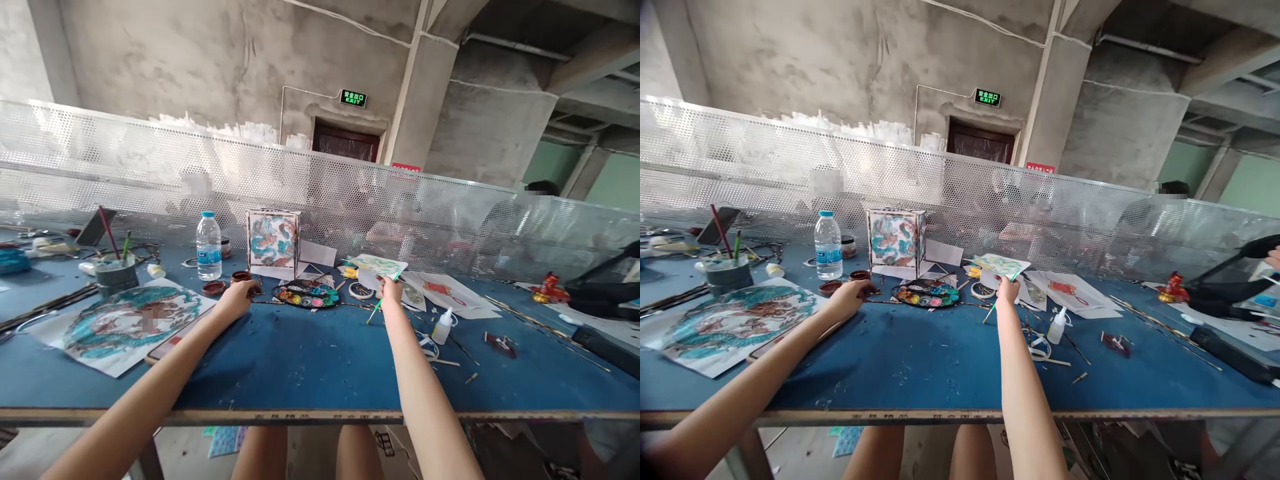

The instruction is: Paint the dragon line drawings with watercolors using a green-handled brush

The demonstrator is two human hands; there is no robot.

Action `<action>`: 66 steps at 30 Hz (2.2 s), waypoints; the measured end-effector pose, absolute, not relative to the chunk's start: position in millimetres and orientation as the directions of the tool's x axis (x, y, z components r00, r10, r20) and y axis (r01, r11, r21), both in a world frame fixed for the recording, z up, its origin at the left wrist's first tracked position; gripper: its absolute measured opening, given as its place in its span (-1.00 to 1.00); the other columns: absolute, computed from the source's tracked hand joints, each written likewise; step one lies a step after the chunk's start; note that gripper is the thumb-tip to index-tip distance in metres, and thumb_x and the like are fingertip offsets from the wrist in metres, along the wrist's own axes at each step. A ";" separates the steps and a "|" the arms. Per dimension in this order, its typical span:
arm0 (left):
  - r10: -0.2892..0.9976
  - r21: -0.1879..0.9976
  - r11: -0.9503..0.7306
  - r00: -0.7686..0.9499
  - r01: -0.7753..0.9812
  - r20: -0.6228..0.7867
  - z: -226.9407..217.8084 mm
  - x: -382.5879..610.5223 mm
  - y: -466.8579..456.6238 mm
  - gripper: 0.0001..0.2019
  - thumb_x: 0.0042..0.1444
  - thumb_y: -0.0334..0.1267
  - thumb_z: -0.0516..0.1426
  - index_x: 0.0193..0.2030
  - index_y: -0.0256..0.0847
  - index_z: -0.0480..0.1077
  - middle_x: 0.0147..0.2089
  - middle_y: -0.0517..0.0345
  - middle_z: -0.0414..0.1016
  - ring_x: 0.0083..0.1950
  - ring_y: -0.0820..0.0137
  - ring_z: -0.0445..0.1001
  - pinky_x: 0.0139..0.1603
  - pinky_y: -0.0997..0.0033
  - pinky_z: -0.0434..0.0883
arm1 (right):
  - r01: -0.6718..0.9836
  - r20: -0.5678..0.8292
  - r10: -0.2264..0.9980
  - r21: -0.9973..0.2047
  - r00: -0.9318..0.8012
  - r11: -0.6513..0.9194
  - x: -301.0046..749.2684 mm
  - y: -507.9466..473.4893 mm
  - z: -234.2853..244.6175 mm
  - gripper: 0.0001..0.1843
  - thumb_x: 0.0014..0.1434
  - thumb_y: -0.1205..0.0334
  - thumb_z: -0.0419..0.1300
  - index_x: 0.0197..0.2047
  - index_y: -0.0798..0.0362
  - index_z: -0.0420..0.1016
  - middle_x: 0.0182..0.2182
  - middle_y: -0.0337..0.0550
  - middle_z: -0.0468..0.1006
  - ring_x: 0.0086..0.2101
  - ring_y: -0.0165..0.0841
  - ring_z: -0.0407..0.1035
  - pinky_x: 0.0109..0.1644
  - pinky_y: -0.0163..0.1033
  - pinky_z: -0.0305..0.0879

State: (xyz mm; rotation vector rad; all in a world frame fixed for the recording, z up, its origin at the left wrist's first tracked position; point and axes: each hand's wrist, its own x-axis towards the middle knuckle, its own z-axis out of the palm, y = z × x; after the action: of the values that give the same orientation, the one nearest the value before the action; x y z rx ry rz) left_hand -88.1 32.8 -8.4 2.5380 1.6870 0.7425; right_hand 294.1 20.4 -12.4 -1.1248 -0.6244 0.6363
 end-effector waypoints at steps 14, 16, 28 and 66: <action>0.862 0.302 -0.462 0.342 0.834 0.375 -10.6 -89.1 35.7 -0.52 -0.36 -0.54 -0.06 -0.27 -0.28 0.50 -0.28 0.02 0.53 -0.21 0.25 0.45 -0.22 0.40 0.36 | -0.556 0.007 0.931 -0.801 0.364 0.223 282.5 3.1 4.5 -0.67 0.29 0.24 -0.19 -0.51 0.06 0.10 -0.69 -0.40 0.09 -0.77 -0.63 -0.12 -0.78 -0.52 -0.14; 0.852 0.327 -0.497 0.380 0.804 0.360 -14.1 -88.2 36.8 -0.51 -0.39 -0.53 -0.08 -0.28 -0.27 0.49 -0.32 0.05 0.52 -0.27 0.30 0.44 -0.28 0.43 0.37 | -0.582 0.028 0.940 -0.779 0.340 0.234 278.8 1.0 6.5 -0.66 0.30 0.25 -0.22 -0.51 0.07 0.12 -0.67 -0.39 0.09 -0.76 -0.62 -0.10 -0.77 -0.53 -0.11; 0.843 0.867 -0.478 0.352 0.141 0.408 16.7 -94.8 22.8 -0.62 -0.29 -0.37 0.22 -0.21 -0.28 0.43 -0.26 0.07 0.49 -0.32 0.39 0.43 -0.31 0.38 0.45 | -0.644 0.030 0.947 -0.726 0.321 0.241 279.1 3.3 2.6 -0.61 0.31 0.19 -0.26 -0.50 0.07 0.16 -0.66 -0.37 0.12 -0.75 -0.60 -0.06 -0.75 -0.50 -0.08; 0.859 0.736 -0.465 0.047 0.492 0.511 61.4 -137.6 -1.1 -0.71 -0.36 -0.42 0.07 -0.38 -0.25 0.45 -0.36 0.15 0.48 -0.41 0.44 0.31 -0.39 0.44 0.32 | -0.761 0.037 0.962 -0.603 0.272 0.238 270.0 1.6 10.0 -0.62 0.27 0.28 -0.24 -0.55 0.08 0.17 -0.72 -0.34 0.18 -0.73 -0.55 0.08 -0.69 -0.46 0.06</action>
State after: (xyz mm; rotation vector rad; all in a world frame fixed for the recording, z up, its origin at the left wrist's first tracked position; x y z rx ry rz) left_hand -137.6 -1.1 61.4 1.9703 1.3603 1.3892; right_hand 270.0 1.6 10.0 -0.5296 -0.4479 1.2349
